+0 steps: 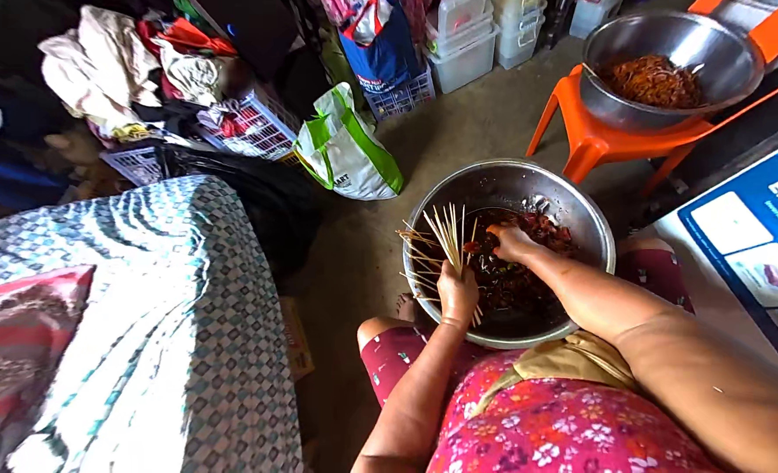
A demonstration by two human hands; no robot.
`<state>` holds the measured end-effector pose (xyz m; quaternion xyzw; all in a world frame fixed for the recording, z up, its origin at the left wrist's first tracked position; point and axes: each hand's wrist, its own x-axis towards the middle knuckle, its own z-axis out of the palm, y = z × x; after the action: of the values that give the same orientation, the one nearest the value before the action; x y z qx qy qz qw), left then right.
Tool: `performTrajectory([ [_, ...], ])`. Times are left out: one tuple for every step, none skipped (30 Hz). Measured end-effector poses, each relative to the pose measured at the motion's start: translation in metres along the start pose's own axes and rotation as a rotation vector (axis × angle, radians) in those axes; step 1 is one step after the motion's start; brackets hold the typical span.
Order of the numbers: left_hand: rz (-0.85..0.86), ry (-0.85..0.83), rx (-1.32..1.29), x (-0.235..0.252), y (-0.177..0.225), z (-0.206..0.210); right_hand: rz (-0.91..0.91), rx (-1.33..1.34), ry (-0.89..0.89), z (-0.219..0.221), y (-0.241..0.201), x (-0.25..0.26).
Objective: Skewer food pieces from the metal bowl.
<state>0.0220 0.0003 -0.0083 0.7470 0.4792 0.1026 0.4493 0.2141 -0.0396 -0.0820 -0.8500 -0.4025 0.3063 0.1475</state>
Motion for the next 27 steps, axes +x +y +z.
performTrajectory([
  [-0.001, -0.001, -0.012, 0.000, 0.000, 0.000, -0.021, -0.030, -0.020, 0.002, -0.004, -0.001],
  [-0.001, 0.000, -0.029, -0.001, -0.001, 0.000, -0.038, -0.055, -0.040, 0.004, -0.007, -0.001],
  [0.001, 0.004, -0.047, 0.000, -0.002, 0.000, -0.054, -0.070, -0.061, 0.005, -0.008, -0.001],
  [-0.001, 0.008, -0.061, 0.000, -0.003, 0.001, -0.058, -0.080, -0.090, 0.006, -0.008, 0.000],
  [-0.004, 0.012, -0.073, 0.000, -0.003, 0.001, -0.046, -0.086, -0.124, 0.006, -0.009, 0.001],
  [-0.002, 0.019, -0.084, 0.000, -0.004, 0.001, -0.030, -0.078, -0.146, 0.005, -0.008, 0.001],
  [-0.002, 0.024, -0.095, 0.001, -0.004, 0.001, -0.021, -0.062, -0.146, 0.004, -0.007, 0.001],
  [-0.002, 0.028, -0.104, 0.001, -0.005, 0.001, -0.019, -0.048, -0.130, 0.002, -0.005, 0.000],
  [-0.003, 0.030, -0.110, 0.000, -0.005, 0.001, -0.016, -0.047, -0.098, 0.000, -0.004, -0.001],
  [-0.005, 0.027, -0.115, 0.000, -0.004, 0.001, -0.019, -0.053, -0.045, -0.003, -0.004, -0.003],
  [-0.006, 0.023, -0.118, 0.000, -0.004, 0.000, -0.026, -0.064, 0.034, -0.006, -0.004, -0.004],
  [-0.007, 0.017, -0.119, 0.000, -0.004, 0.000, -0.034, -0.064, 0.127, -0.009, -0.003, -0.004],
  [-0.007, 0.012, -0.118, 0.000, -0.004, 0.000, -0.014, -0.071, 0.193, -0.013, -0.002, -0.004],
  [-0.003, 0.011, -0.116, 0.000, -0.004, 0.001, 0.039, -0.081, 0.218, -0.017, 0.000, -0.004],
  [0.005, 0.012, -0.113, 0.000, -0.005, 0.001, 0.114, -0.093, 0.208, -0.020, 0.001, -0.004],
  [0.009, 0.011, -0.108, -0.001, -0.005, 0.001, 0.186, -0.114, 0.178, -0.024, 0.002, -0.005],
  [0.013, 0.007, -0.100, -0.001, -0.004, 0.001, 0.223, -0.136, 0.144, -0.026, 0.002, -0.005],
  [0.017, 0.002, -0.091, -0.002, -0.004, 0.001, 0.223, -0.149, 0.117, -0.026, 0.003, -0.005],
  [0.019, -0.002, -0.084, -0.002, -0.003, 0.000, 0.202, -0.157, 0.088, -0.023, 0.003, -0.003],
  [0.018, -0.006, -0.081, -0.002, -0.003, 0.000, 0.167, -0.167, 0.060, -0.020, 0.002, -0.002],
  [0.018, -0.009, -0.081, -0.002, -0.002, -0.001, 0.128, -0.182, 0.036, -0.016, 0.000, -0.001],
  [0.019, -0.011, -0.084, -0.002, -0.003, 0.000, 0.094, -0.185, 0.018, -0.013, -0.002, -0.001],
  [0.022, -0.013, -0.083, -0.001, -0.003, 0.000, 0.073, -0.177, -0.009, -0.012, -0.003, 0.000],
  [0.022, -0.013, -0.083, -0.001, -0.004, 0.001, 0.056, -0.142, -0.030, -0.011, -0.003, 0.002],
  [0.021, -0.013, -0.081, -0.001, -0.005, 0.001, 0.047, -0.068, -0.031, -0.012, -0.001, 0.004],
  [0.022, -0.015, -0.077, -0.001, -0.005, 0.001, 0.038, 0.053, 0.001, -0.012, 0.003, 0.008],
  [0.026, -0.017, -0.071, 0.000, -0.006, 0.001, 0.024, 0.216, 0.056, -0.012, 0.008, 0.012],
])
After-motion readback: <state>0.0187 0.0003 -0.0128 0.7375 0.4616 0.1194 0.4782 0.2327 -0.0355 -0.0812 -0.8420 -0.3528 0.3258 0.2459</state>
